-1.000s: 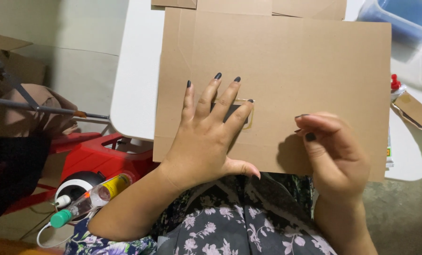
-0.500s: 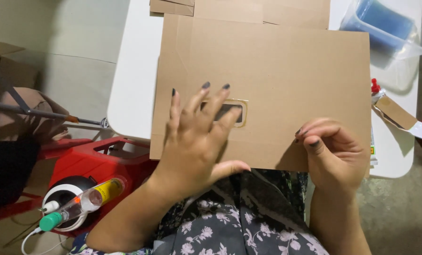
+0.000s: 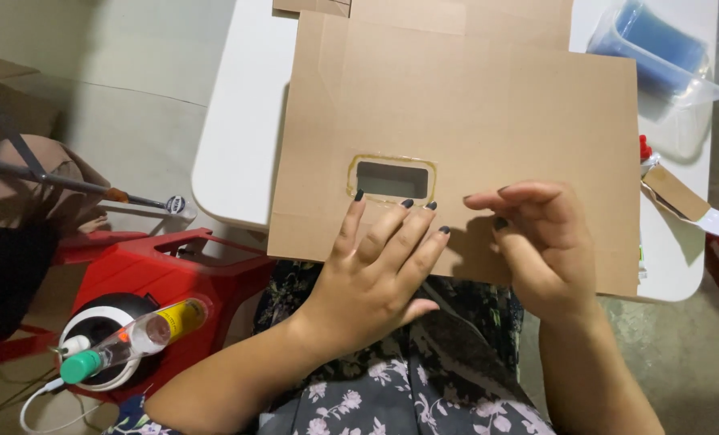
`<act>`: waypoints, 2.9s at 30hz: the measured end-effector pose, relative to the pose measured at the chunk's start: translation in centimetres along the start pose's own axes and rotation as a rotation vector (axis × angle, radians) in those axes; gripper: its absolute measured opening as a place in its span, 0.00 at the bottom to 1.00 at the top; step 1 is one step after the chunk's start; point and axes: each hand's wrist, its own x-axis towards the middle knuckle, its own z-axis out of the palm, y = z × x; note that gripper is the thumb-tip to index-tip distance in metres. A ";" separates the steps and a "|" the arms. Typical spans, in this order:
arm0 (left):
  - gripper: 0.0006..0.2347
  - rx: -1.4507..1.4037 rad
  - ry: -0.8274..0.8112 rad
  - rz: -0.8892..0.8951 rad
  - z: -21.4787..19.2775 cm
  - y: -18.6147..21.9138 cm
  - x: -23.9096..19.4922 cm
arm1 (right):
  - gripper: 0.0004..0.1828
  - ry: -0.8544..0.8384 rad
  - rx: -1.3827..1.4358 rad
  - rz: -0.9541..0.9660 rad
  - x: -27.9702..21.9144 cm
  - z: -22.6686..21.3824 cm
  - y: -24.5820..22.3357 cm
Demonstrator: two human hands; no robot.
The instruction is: Applying glue around a cutout in a cardboard sheet and attaching a clear plastic window.
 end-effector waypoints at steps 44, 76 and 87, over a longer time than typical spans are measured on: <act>0.54 -0.043 -0.170 -0.189 -3.1 -4.9 -1.4 | 0.17 -0.187 -0.817 -0.492 0.7 1.2 -0.9; 0.50 -0.104 -0.201 -0.270 -3.2 -9.5 -0.9 | 0.49 -0.331 -1.047 -0.480 -0.4 0.7 0.3; 0.47 -0.127 -0.200 -0.279 -3.2 -9.4 -0.8 | 0.48 -0.309 -1.043 -0.464 -0.2 0.8 0.2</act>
